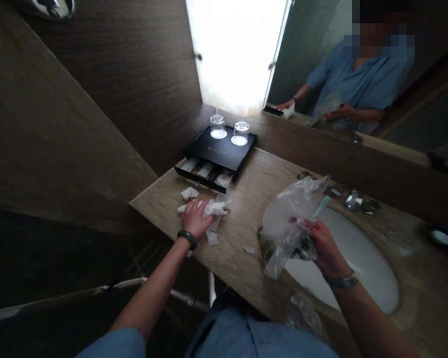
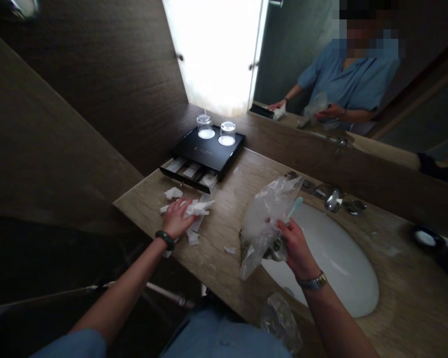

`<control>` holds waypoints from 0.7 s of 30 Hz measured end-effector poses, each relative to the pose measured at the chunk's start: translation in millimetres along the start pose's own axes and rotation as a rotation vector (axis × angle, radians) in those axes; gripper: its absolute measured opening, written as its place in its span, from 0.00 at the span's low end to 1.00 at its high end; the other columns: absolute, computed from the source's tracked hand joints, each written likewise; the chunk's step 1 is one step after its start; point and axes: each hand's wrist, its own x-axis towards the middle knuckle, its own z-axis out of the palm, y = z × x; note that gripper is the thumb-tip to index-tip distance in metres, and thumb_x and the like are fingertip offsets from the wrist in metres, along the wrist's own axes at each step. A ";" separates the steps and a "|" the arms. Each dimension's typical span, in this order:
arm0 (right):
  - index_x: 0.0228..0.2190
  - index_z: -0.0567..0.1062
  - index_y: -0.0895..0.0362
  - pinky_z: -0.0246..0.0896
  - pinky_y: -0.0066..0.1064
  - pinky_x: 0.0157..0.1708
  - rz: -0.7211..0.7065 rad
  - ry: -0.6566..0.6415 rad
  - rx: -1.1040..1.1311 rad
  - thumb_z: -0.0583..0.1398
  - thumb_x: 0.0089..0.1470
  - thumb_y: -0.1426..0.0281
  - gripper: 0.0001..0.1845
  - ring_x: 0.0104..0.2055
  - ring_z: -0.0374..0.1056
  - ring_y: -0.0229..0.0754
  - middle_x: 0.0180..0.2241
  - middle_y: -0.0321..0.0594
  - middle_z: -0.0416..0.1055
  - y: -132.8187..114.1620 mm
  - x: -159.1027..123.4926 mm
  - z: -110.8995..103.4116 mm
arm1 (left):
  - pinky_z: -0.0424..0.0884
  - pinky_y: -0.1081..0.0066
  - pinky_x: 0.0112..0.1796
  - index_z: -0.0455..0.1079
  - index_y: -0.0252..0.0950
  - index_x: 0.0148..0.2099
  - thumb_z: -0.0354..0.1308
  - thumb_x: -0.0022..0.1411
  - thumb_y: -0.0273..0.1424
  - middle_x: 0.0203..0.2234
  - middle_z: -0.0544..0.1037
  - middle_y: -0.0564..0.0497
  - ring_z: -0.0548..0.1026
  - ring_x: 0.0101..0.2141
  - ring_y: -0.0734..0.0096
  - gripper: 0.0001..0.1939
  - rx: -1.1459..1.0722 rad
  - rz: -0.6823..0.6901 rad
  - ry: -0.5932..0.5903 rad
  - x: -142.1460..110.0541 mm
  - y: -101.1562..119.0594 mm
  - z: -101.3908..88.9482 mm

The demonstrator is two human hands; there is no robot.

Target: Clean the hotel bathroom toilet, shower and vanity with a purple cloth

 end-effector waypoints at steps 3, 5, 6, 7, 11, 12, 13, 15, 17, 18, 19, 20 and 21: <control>0.40 0.83 0.56 0.73 0.27 0.32 0.040 -0.052 -0.023 0.77 0.37 0.54 0.29 0.34 0.76 0.41 0.45 0.45 0.82 2.4 -7.7 -11.5 | 0.56 0.34 0.62 0.62 0.43 0.71 0.67 0.55 0.43 0.71 0.57 0.37 0.52 0.69 0.34 0.42 0.278 0.024 -0.065 -14.2 21.0 21.1; 0.43 0.83 0.55 0.74 0.29 0.35 0.062 -0.087 -0.021 0.76 0.39 0.53 0.30 0.36 0.77 0.42 0.49 0.46 0.80 3.1 -12.1 -19.2 | 0.58 0.33 0.61 0.59 0.46 0.72 0.66 0.56 0.43 0.71 0.57 0.37 0.53 0.68 0.34 0.43 0.339 0.033 -0.052 -14.9 27.4 28.5; 0.43 0.83 0.55 0.74 0.30 0.36 0.065 -0.101 -0.023 0.76 0.40 0.53 0.30 0.36 0.77 0.43 0.49 0.47 0.80 3.1 -13.8 -23.1 | 0.59 0.33 0.60 0.62 0.48 0.70 0.65 0.58 0.42 0.70 0.59 0.38 0.54 0.68 0.35 0.39 0.360 0.038 -0.051 -13.1 28.8 29.6; 0.43 0.83 0.55 0.74 0.30 0.36 0.061 -0.110 -0.027 0.75 0.42 0.53 0.29 0.36 0.77 0.43 0.50 0.47 0.80 2.9 -15.0 -27.0 | 0.59 0.32 0.59 0.66 0.49 0.68 0.63 0.60 0.39 0.69 0.60 0.39 0.55 0.67 0.35 0.34 0.378 0.042 -0.062 -10.5 29.6 29.1; 0.42 0.84 0.57 0.73 0.30 0.35 0.037 -0.088 -0.041 0.74 0.44 0.55 0.26 0.36 0.77 0.42 0.49 0.49 0.80 4.8 -13.2 -41.5 | 0.60 0.27 0.57 0.66 0.50 0.68 0.61 0.60 0.34 0.70 0.59 0.42 0.54 0.68 0.33 0.33 0.347 0.020 -0.154 -4.9 34.8 11.8; 0.41 0.84 0.57 0.73 0.29 0.37 0.033 -0.074 -0.039 0.74 0.43 0.55 0.25 0.38 0.77 0.43 0.48 0.48 0.80 6.5 -11.3 -44.7 | 0.59 0.26 0.58 0.62 0.49 0.70 0.62 0.58 0.34 0.72 0.56 0.43 0.51 0.69 0.33 0.37 0.321 0.015 -0.155 -7.4 38.5 5.3; 0.40 0.84 0.57 0.73 0.29 0.38 0.030 -0.062 -0.038 0.75 0.42 0.55 0.25 0.39 0.77 0.43 0.47 0.48 0.81 8.9 -9.0 -47.8 | 0.57 0.25 0.59 0.59 0.47 0.72 0.63 0.57 0.32 0.73 0.53 0.45 0.49 0.70 0.33 0.41 0.297 0.017 -0.135 -12.1 43.5 -0.6; 0.39 0.85 0.58 0.72 0.28 0.37 0.017 -0.038 -0.037 0.75 0.41 0.55 0.25 0.39 0.76 0.42 0.45 0.47 0.82 15.4 -3.8 -54.5 | 0.52 0.29 0.63 0.56 0.42 0.73 0.61 0.54 0.28 0.74 0.50 0.46 0.45 0.72 0.38 0.44 0.231 0.074 -0.047 -27.1 58.7 -6.3; 0.39 0.84 0.57 0.71 0.27 0.35 -0.006 -0.010 -0.030 0.74 0.42 0.54 0.26 0.38 0.76 0.41 0.45 0.46 0.82 24.3 1.6 -62.1 | 0.50 0.41 0.68 0.58 0.36 0.72 0.59 0.55 0.28 0.72 0.55 0.44 0.49 0.72 0.46 0.42 0.090 0.228 -0.032 -46.4 80.7 2.3; 0.40 0.84 0.57 0.71 0.28 0.35 -0.013 0.004 -0.019 0.74 0.42 0.54 0.26 0.37 0.76 0.42 0.45 0.46 0.82 30.1 4.4 -66.1 | 0.51 0.46 0.69 0.58 0.33 0.71 0.60 0.56 0.30 0.71 0.59 0.42 0.53 0.71 0.50 0.41 0.005 0.314 -0.087 -55.8 93.7 13.2; 0.40 0.83 0.57 0.72 0.28 0.36 -0.018 0.020 -0.001 0.74 0.42 0.55 0.25 0.38 0.77 0.42 0.44 0.45 0.82 36.9 7.2 -69.8 | 0.53 0.50 0.69 0.57 0.31 0.71 0.62 0.57 0.34 0.70 0.61 0.39 0.56 0.70 0.51 0.41 -0.066 0.391 -0.191 -64.2 107.1 27.9; 0.39 0.83 0.57 0.73 0.29 0.37 -0.015 0.034 0.022 0.74 0.41 0.55 0.25 0.39 0.77 0.43 0.42 0.45 0.82 45.0 10.1 -73.0 | 0.54 0.51 0.68 0.57 0.28 0.71 0.65 0.56 0.38 0.69 0.62 0.36 0.58 0.69 0.49 0.45 -0.098 0.437 -0.314 -71.2 120.1 45.5; 0.37 0.82 0.57 0.73 0.31 0.39 -0.001 0.044 0.045 0.75 0.39 0.56 0.24 0.39 0.78 0.45 0.40 0.44 0.82 54.3 13.3 -75.4 | 0.53 0.48 0.68 0.58 0.26 0.70 0.69 0.53 0.42 0.68 0.63 0.32 0.58 0.69 0.45 0.48 -0.082 0.461 -0.429 -76.7 131.7 64.4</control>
